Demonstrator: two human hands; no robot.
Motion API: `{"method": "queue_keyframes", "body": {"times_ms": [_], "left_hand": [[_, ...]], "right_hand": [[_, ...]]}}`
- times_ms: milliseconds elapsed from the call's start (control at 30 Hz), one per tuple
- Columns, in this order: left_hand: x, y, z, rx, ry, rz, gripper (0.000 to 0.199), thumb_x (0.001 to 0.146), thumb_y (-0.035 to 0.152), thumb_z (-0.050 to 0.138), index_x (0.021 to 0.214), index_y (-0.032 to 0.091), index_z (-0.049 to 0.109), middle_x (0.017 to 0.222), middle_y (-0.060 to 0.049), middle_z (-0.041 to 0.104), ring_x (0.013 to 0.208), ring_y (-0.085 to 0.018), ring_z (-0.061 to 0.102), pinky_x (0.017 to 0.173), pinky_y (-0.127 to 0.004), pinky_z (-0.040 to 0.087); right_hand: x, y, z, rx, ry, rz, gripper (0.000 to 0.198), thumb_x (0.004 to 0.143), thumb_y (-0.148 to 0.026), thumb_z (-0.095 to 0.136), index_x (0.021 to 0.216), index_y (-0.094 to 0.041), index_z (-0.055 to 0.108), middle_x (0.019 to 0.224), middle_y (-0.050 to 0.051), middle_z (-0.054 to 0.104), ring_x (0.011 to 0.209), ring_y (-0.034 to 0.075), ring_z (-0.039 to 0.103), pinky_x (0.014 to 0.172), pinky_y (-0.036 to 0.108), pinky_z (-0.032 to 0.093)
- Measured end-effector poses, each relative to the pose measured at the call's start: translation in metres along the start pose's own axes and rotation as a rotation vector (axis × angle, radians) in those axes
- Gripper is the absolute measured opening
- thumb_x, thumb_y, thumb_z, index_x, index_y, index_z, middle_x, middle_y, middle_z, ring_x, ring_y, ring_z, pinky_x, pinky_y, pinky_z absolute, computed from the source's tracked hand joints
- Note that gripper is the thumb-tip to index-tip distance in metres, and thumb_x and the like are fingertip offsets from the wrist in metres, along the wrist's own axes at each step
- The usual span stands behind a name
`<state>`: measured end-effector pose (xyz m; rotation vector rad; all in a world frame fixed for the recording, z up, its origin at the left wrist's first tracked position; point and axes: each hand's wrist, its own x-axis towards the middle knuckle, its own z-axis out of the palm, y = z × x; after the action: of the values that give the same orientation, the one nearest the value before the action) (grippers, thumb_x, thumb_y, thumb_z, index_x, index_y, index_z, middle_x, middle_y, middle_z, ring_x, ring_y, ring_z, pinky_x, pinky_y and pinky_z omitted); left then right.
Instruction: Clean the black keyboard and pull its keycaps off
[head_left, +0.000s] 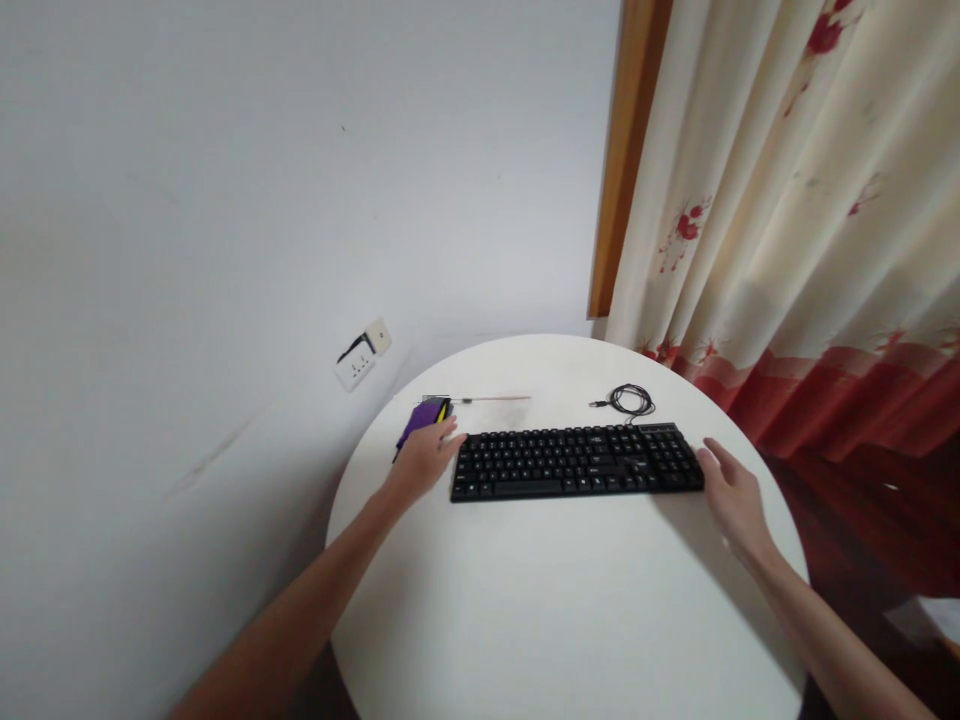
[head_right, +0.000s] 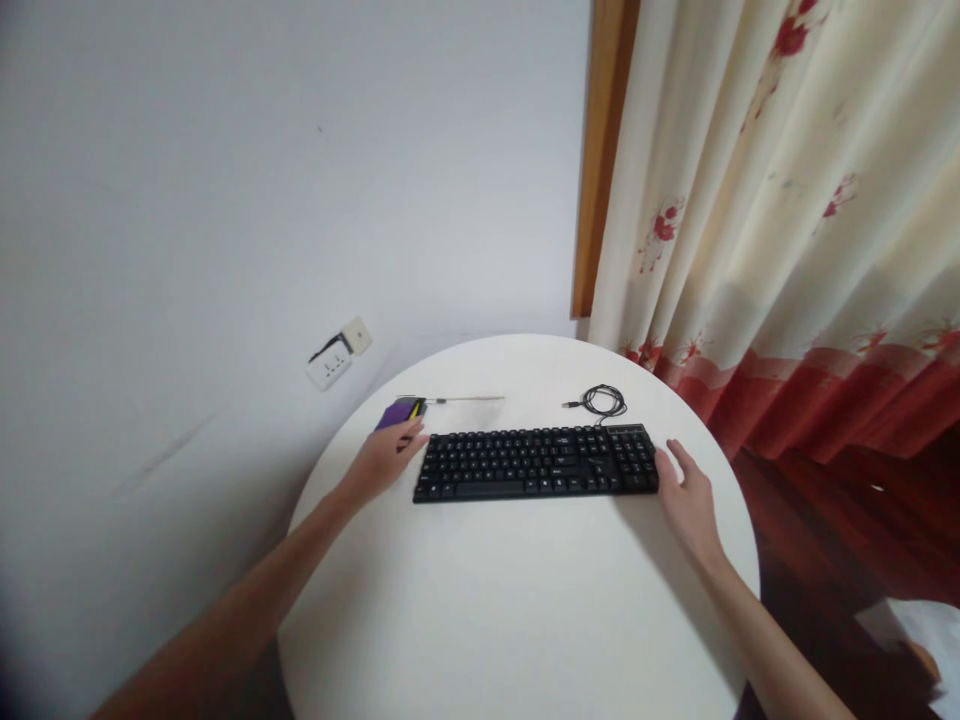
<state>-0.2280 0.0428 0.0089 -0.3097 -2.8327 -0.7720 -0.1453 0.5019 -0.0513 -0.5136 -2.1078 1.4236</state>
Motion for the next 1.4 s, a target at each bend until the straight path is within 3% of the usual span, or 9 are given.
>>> {"method": "queue_keyframes", "body": {"times_ms": [100,200,433,733,933,1100,1200,1300,1400], "left_hand": [[0.058,0.006,0.002,0.245,0.025,0.159,0.043,0.091,0.034,0.054,0.128,0.014,0.065,0.13,-0.014,0.065,0.121,-0.029,0.057,0.11,-0.041,0.038],[0.101,0.009,0.016,0.399,-0.036,0.16,0.039,0.089,0.028,0.059,0.125,0.013,0.067,0.123,-0.015,0.067,0.115,-0.031,0.056,0.104,-0.042,0.04],[0.132,0.009,0.049,0.418,-0.077,0.16,0.022,0.084,0.031,0.067,0.097,0.019,0.079,0.103,-0.014,0.07,0.103,-0.029,0.059,0.088,-0.037,0.048],[0.112,0.042,0.035,0.406,-0.033,0.321,0.025,0.094,0.029,0.055,0.093,0.019,0.078,0.104,-0.014,0.068,0.104,-0.029,0.055,0.089,-0.04,0.042],[0.05,0.09,0.015,0.395,0.05,0.687,0.027,0.1,0.029,0.048,0.094,0.021,0.073,0.105,-0.009,0.066,0.101,-0.025,0.051,0.085,-0.04,0.037],[0.019,0.102,0.011,0.269,0.011,0.773,0.024,0.1,0.029,0.049,0.098,0.023,0.071,0.102,-0.006,0.068,0.099,-0.022,0.054,0.086,-0.039,0.038],[0.018,0.084,0.016,0.047,0.04,0.672,0.021,0.098,0.034,0.053,0.106,0.024,0.069,0.104,-0.006,0.069,0.103,-0.023,0.056,0.093,-0.04,0.04],[0.019,0.054,0.027,-0.262,0.147,0.38,0.033,0.099,0.036,0.049,0.128,0.023,0.059,0.114,-0.008,0.067,0.11,-0.022,0.058,0.098,-0.04,0.044],[0.021,0.025,0.04,-0.493,0.16,0.131,0.038,0.099,0.038,0.044,0.129,0.021,0.058,0.119,-0.01,0.067,0.114,-0.022,0.061,0.1,-0.039,0.045]], "right_hand": [[-0.003,-0.018,0.008,-0.034,0.073,-0.154,0.05,0.089,-0.049,0.052,0.122,-0.014,0.067,0.136,0.017,0.06,0.13,0.031,0.052,0.112,0.051,0.035],[-0.011,-0.038,0.017,-0.037,0.035,-0.268,0.041,0.09,-0.045,0.05,0.111,-0.017,0.07,0.134,0.016,0.059,0.128,0.029,0.052,0.112,0.049,0.036],[-0.026,-0.042,0.027,-0.04,-0.04,-0.315,0.031,0.09,-0.041,0.052,0.102,-0.019,0.069,0.124,0.015,0.061,0.121,0.028,0.054,0.109,0.05,0.038],[-0.027,-0.062,0.047,-0.079,-0.102,-0.381,0.025,0.09,-0.032,0.052,0.101,-0.018,0.069,0.126,0.014,0.061,0.122,0.028,0.054,0.11,0.049,0.038],[-0.043,-0.105,0.089,-0.243,-0.303,-0.588,0.035,0.096,-0.033,0.046,0.125,-0.018,0.06,0.134,0.015,0.057,0.126,0.029,0.051,0.109,0.045,0.04],[-0.067,-0.127,0.12,-0.49,-0.483,-0.596,0.031,0.103,-0.032,0.034,0.109,-0.022,0.063,0.1,0.009,0.07,0.093,0.025,0.066,0.078,0.034,0.05],[-0.073,-0.125,0.129,-0.557,-0.532,-0.557,0.035,0.105,-0.032,0.03,0.095,-0.023,0.062,0.09,0.006,0.069,0.078,0.021,0.066,0.063,0.028,0.044],[-0.068,-0.115,0.128,-0.51,-0.535,-0.533,0.035,0.105,-0.032,0.032,0.093,-0.023,0.063,0.091,0.004,0.069,0.078,0.019,0.066,0.065,0.027,0.043],[-0.056,-0.1,0.124,-0.433,-0.522,-0.494,0.033,0.104,-0.033,0.036,0.094,-0.023,0.066,0.092,0.003,0.069,0.081,0.019,0.066,0.071,0.028,0.045]]}}
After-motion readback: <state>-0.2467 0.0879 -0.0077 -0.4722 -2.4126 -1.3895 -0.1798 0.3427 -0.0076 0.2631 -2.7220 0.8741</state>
